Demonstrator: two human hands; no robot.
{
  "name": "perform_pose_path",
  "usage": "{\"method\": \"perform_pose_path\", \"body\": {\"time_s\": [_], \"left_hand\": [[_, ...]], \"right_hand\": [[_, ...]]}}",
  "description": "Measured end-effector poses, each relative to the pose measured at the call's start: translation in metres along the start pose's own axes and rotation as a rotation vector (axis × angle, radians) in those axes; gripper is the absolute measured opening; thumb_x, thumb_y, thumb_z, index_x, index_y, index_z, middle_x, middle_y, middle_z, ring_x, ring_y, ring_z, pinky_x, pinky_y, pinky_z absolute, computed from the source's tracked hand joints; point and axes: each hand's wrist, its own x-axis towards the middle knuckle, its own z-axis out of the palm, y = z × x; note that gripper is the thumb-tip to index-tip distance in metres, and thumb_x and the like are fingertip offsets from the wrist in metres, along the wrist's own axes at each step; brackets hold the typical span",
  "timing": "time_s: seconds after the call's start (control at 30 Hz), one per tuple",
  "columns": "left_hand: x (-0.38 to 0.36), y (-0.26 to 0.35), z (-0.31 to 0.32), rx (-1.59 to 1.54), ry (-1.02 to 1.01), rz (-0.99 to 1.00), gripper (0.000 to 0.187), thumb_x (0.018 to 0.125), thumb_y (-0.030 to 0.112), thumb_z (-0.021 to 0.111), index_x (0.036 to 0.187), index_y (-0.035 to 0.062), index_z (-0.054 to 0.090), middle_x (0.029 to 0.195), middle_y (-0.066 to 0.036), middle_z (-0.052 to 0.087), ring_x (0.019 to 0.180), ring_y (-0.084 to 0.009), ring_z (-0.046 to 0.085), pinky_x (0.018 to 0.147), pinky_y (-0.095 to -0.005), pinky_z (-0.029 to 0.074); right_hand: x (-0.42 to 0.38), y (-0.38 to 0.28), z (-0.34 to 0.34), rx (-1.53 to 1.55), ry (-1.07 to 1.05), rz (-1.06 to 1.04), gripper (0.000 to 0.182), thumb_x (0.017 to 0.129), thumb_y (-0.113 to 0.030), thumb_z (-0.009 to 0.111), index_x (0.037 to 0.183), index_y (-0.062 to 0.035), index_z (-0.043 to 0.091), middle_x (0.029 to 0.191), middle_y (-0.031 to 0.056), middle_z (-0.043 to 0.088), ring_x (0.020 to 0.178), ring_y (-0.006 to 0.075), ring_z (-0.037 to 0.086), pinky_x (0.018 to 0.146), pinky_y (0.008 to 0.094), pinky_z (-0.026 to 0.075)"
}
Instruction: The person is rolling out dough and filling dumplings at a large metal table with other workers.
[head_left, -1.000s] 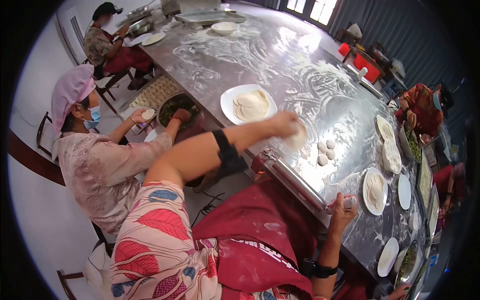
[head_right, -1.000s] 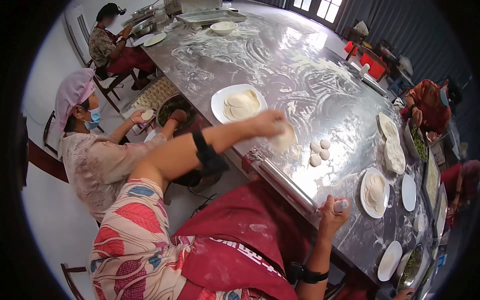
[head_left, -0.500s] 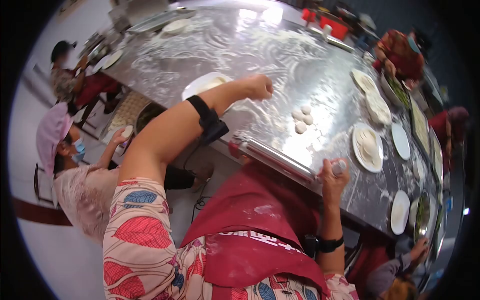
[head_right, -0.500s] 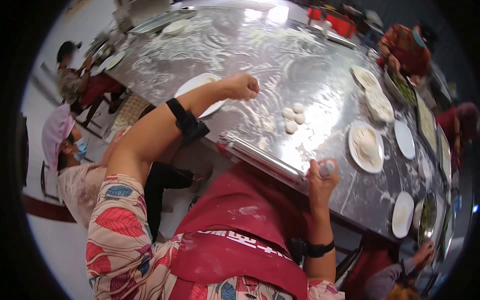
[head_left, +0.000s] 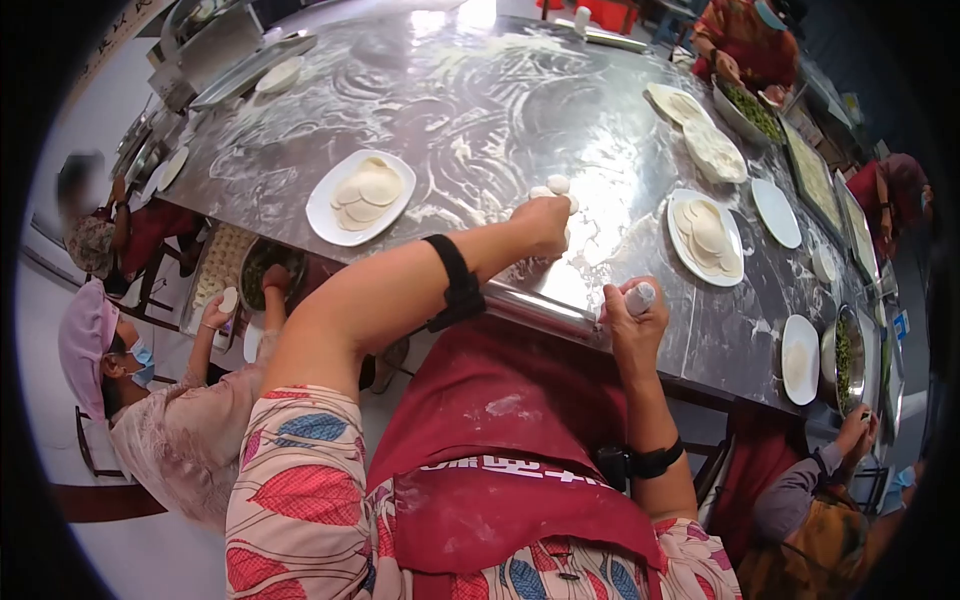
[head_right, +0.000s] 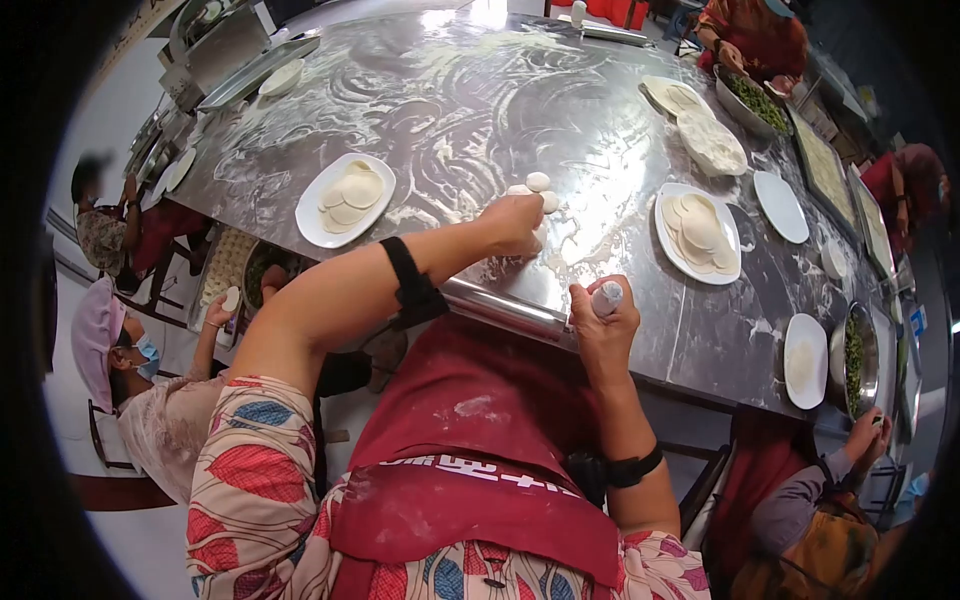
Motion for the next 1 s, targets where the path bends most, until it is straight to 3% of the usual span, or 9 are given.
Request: {"method": "perform_pose_path", "body": {"time_s": [0.13,0.17,0.3,0.4,0.5,0.73,0.8,0.87,1.0], "left_hand": [[-0.016,-0.011,-0.004,-0.242,-0.183,0.129,0.026,0.068,0.021,0.072,0.088,0.0047,0.067,0.088,-0.014,0.065,0.088,-0.0256,0.063,0.075,-0.0358,0.049],[-0.019,-0.013,-0.004,-0.375,-0.231,0.073,0.021,0.070,0.019,0.071,0.086,0.0053,0.068,0.080,-0.010,0.066,0.078,-0.0191,0.063,0.070,-0.0325,0.049],[-0.033,-0.023,-0.001,-0.377,-0.138,0.056,0.015,0.073,0.012,0.068,0.085,0.0033,0.069,0.074,-0.008,0.066,0.069,-0.0145,0.061,0.064,-0.0297,0.049],[-0.041,-0.021,-0.006,-0.407,-0.146,0.011,0.014,0.073,0.012,0.068,0.084,0.0039,0.071,0.075,-0.009,0.068,0.071,-0.0167,0.063,0.065,-0.0312,0.050],[-0.041,-0.021,-0.001,-0.336,-0.061,0.113,0.012,0.072,0.011,0.068,0.082,0.0053,0.072,0.076,-0.012,0.069,0.071,-0.0215,0.065,0.066,-0.0336,0.050],[-0.037,-0.023,-0.004,-0.188,-0.046,0.165,0.015,0.070,0.015,0.069,0.079,0.0034,0.071,0.073,-0.015,0.067,0.071,-0.0252,0.066,0.067,-0.0352,0.051],[-0.046,-0.023,-0.002,-0.309,0.050,-0.004,0.014,0.071,0.013,0.066,0.080,0.0029,0.070,0.072,-0.014,0.067,0.068,-0.0249,0.066,0.066,-0.0345,0.051],[-0.055,-0.024,0.000,-0.436,0.003,-0.119,0.015,0.073,0.014,0.065,0.081,0.0032,0.070,0.072,-0.013,0.067,0.068,-0.0245,0.066,0.067,-0.0347,0.051],[-0.053,-0.007,-0.008,-0.263,-0.045,-0.047,0.017,0.074,0.017,0.066,0.081,0.0029,0.070,0.074,-0.013,0.068,0.072,-0.0247,0.066,0.069,-0.0350,0.051]], "right_hand": [[-0.001,-0.012,0.002,-0.046,0.018,-0.019,0.018,0.083,-0.003,0.067,0.088,-0.0050,0.049,0.068,0.0008,0.055,0.057,0.0061,0.055,0.050,0.0218,0.044],[-0.001,-0.012,0.002,-0.033,0.027,-0.030,0.019,0.083,-0.003,0.067,0.090,-0.0049,0.049,0.069,0.0010,0.055,0.058,0.0066,0.056,0.051,0.0218,0.044],[0.010,-0.001,0.004,-0.046,0.044,-0.167,0.021,0.082,-0.002,0.068,0.092,-0.0049,0.049,0.074,0.0013,0.056,0.061,0.0083,0.058,0.054,0.0220,0.045],[0.025,0.002,0.008,-0.013,0.024,-0.145,0.021,0.082,-0.002,0.067,0.087,-0.0052,0.047,0.069,0.0011,0.054,0.056,0.0092,0.056,0.051,0.0229,0.045],[0.049,0.006,0.012,-0.029,0.002,-0.087,0.020,0.081,-0.002,0.067,0.085,-0.0055,0.047,0.061,0.0016,0.053,0.049,0.0091,0.053,0.044,0.0244,0.042],[0.048,0.000,0.012,-0.110,0.016,-0.094,0.021,0.081,-0.004,0.067,0.085,-0.0044,0.047,0.061,0.0035,0.054,0.048,0.0105,0.053,0.042,0.0256,0.042],[0.024,0.001,0.008,-0.130,0.062,-0.097,0.022,0.081,-0.006,0.068,0.086,-0.0040,0.046,0.061,0.0038,0.054,0.048,0.0107,0.052,0.043,0.0263,0.042],[0.028,-0.001,0.010,-0.148,0.069,-0.117,0.022,0.082,-0.007,0.067,0.086,-0.0032,0.046,0.061,0.0044,0.054,0.048,0.0109,0.053,0.043,0.0267,0.042],[0.061,0.004,0.021,-0.215,0.074,-0.103,0.023,0.082,-0.008,0.067,0.088,-0.0015,0.046,0.063,0.0051,0.055,0.049,0.0113,0.054,0.044,0.0267,0.043]]}}
